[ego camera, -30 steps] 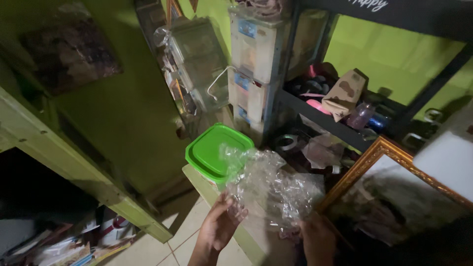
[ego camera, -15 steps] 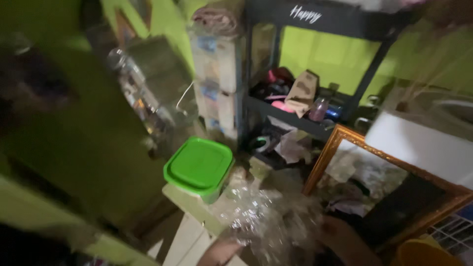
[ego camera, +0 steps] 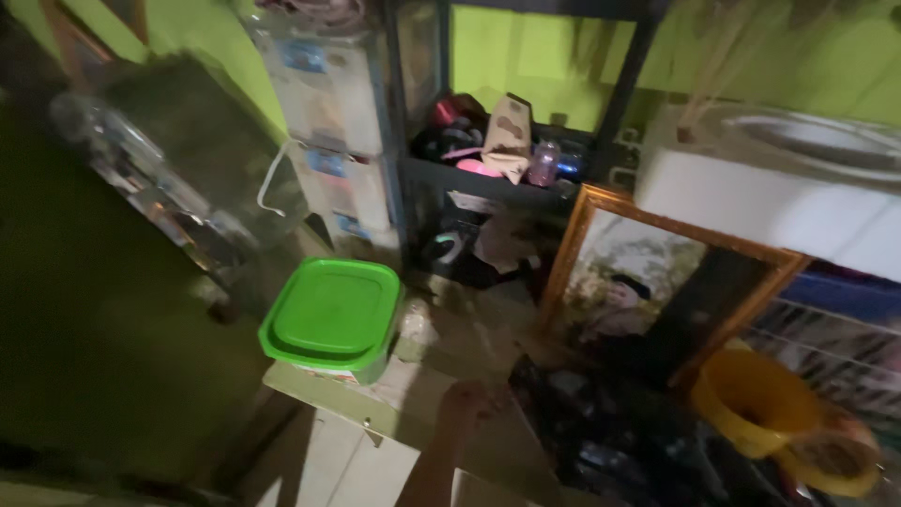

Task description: The person organizes various items by putting makeup products and a pink cloth into a small bag, then handling ribbons and plastic wrap near a storage shelf.

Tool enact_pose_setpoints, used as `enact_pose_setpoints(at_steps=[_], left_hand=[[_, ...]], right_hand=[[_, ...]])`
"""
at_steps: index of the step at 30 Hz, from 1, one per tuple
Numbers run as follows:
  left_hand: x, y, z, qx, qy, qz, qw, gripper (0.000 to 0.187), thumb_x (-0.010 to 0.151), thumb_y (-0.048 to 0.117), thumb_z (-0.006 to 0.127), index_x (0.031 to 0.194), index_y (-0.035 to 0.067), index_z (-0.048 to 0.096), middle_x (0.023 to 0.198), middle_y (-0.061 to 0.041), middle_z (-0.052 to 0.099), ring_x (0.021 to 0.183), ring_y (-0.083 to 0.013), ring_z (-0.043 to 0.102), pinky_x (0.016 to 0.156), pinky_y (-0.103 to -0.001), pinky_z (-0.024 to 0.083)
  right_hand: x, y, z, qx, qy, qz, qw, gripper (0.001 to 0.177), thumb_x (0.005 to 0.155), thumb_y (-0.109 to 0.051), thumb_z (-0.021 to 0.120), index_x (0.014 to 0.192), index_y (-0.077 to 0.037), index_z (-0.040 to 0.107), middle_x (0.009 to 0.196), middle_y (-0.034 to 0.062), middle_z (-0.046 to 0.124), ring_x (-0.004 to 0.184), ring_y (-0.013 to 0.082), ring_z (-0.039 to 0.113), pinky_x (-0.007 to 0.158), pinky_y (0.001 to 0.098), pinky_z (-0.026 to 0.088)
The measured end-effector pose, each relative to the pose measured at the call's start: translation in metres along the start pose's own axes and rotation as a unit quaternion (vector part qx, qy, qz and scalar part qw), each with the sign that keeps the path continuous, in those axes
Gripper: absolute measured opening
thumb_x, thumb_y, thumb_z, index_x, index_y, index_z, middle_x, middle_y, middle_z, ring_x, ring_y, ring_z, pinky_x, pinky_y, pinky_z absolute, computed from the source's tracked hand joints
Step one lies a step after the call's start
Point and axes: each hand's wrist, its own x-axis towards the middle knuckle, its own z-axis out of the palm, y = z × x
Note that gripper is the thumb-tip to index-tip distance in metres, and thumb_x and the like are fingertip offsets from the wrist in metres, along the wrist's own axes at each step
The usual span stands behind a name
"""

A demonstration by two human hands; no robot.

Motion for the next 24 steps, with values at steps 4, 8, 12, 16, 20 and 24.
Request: enact_pose_setpoints(at_steps=[4, 8, 12, 16, 20, 24], left_hand=[[0.007, -0.008, 0.014, 0.044, 0.017, 0.058, 0.997, 0.042, 0.086, 0.031, 0.074, 0.121, 0.007, 0.067, 0.107, -0.014, 0.074, 0.087, -0.0272, 0.072, 0.068, -0.04, 0.048], [-0.012, 0.005, 0.032, 0.271, 0.086, 0.213, 0.935, 0.048, 0.091, 0.035, 0.073, 0.131, 0.008, 0.066, 0.13, -0.016, 0.066, 0.113, -0.0302, 0.067, 0.093, -0.042, 0.055], [-0.025, 0.019, 0.048, 0.456, 0.084, 0.147, 0.874, 0.047, 0.087, 0.031, 0.073, 0.13, 0.013, 0.063, 0.132, -0.015, 0.059, 0.118, -0.0359, 0.059, 0.094, -0.051, 0.052], [-0.017, 0.014, 0.058, 0.529, 0.119, 0.122, 0.831, 0.04, 0.087, 0.029, 0.073, 0.122, 0.011, 0.063, 0.124, -0.017, 0.061, 0.113, -0.0379, 0.06, 0.091, -0.051, 0.052], [-0.004, -0.003, 0.053, 0.51, 0.169, 0.128, 0.833, 0.034, 0.087, 0.026, 0.072, 0.115, 0.009, 0.063, 0.117, -0.019, 0.063, 0.108, -0.0398, 0.061, 0.088, -0.052, 0.052], [0.005, -0.016, 0.041, 0.473, 0.212, 0.143, 0.843, 0.028, 0.087, 0.024, 0.071, 0.108, 0.007, 0.063, 0.11, -0.02, 0.064, 0.103, -0.0417, 0.062, 0.085, -0.052, 0.052]], right_hand=[[0.012, -0.008, -0.023, -0.083, 0.049, -0.052, 0.994, 0.043, 0.09, -0.034, 0.062, 0.128, -0.014, 0.059, 0.115, 0.0055, 0.065, 0.1, 0.0217, 0.066, 0.079, 0.0426, 0.057], [-0.009, 0.011, -0.026, -0.156, 0.085, -0.085, 0.981, 0.041, 0.089, -0.03, 0.064, 0.126, -0.012, 0.062, 0.112, 0.0071, 0.066, 0.099, 0.0225, 0.066, 0.08, 0.0413, 0.056], [0.023, 0.01, -0.033, -0.212, 0.128, -0.109, 0.963, 0.038, 0.089, -0.026, 0.066, 0.123, -0.011, 0.064, 0.11, 0.0088, 0.066, 0.097, 0.0233, 0.066, 0.081, 0.0399, 0.056], [0.028, 0.024, -0.034, -0.276, 0.187, -0.163, 0.929, 0.036, 0.088, -0.023, 0.069, 0.121, -0.009, 0.066, 0.108, 0.0105, 0.066, 0.096, 0.0241, 0.066, 0.081, 0.0386, 0.056], [0.008, 0.051, 0.005, -0.353, -0.034, -0.205, 0.912, 0.034, 0.087, -0.019, 0.071, 0.119, -0.007, 0.069, 0.106, 0.0121, 0.067, 0.095, 0.0249, 0.065, 0.082, 0.0372, 0.055], [0.018, 0.054, 0.05, -0.393, -0.327, -0.256, 0.821, 0.036, 0.086, -0.022, 0.077, 0.119, -0.009, 0.069, 0.128, 0.0137, 0.065, 0.116, 0.0329, 0.06, 0.095, 0.0435, 0.047]])
